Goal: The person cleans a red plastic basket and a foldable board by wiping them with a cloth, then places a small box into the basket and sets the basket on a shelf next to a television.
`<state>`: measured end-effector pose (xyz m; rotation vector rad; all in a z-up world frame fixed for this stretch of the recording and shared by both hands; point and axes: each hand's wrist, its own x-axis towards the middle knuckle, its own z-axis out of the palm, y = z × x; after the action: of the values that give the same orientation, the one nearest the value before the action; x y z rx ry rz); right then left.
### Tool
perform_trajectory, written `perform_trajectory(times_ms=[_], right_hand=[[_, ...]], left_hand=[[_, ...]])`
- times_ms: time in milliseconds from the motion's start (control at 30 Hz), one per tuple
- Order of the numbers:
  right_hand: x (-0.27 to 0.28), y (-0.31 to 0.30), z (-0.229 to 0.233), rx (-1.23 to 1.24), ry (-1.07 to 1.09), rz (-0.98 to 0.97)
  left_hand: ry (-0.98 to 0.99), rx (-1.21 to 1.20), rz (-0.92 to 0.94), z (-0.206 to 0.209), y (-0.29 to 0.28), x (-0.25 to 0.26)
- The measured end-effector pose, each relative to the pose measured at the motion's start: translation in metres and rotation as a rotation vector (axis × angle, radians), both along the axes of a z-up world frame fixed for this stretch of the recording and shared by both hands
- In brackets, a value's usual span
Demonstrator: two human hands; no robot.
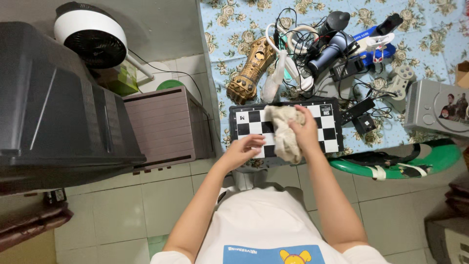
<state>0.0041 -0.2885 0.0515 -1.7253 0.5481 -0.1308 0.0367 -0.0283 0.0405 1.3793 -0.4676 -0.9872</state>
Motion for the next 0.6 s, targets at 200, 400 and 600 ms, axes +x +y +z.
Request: perform_trajectory(times_ms=[200, 400, 600], right_hand=[[-0.003, 0.017, -0.003, -1.069, 0.213, 0.033], [0.019, 0.061, -0.032, -1.129, 0.181, 0.091], [0.054, 0.143, -0.016, -0.984, -0.153, 0.283]], left_hand=[[-0.809, 0.646, 0.634, -0.041, 0.006, -0.001], [-0.848, 0.608, 0.576, -0.061, 0.001, -0.011], [-0.797, 0.328, 0.748, -0.111, 0.003, -0.012]])
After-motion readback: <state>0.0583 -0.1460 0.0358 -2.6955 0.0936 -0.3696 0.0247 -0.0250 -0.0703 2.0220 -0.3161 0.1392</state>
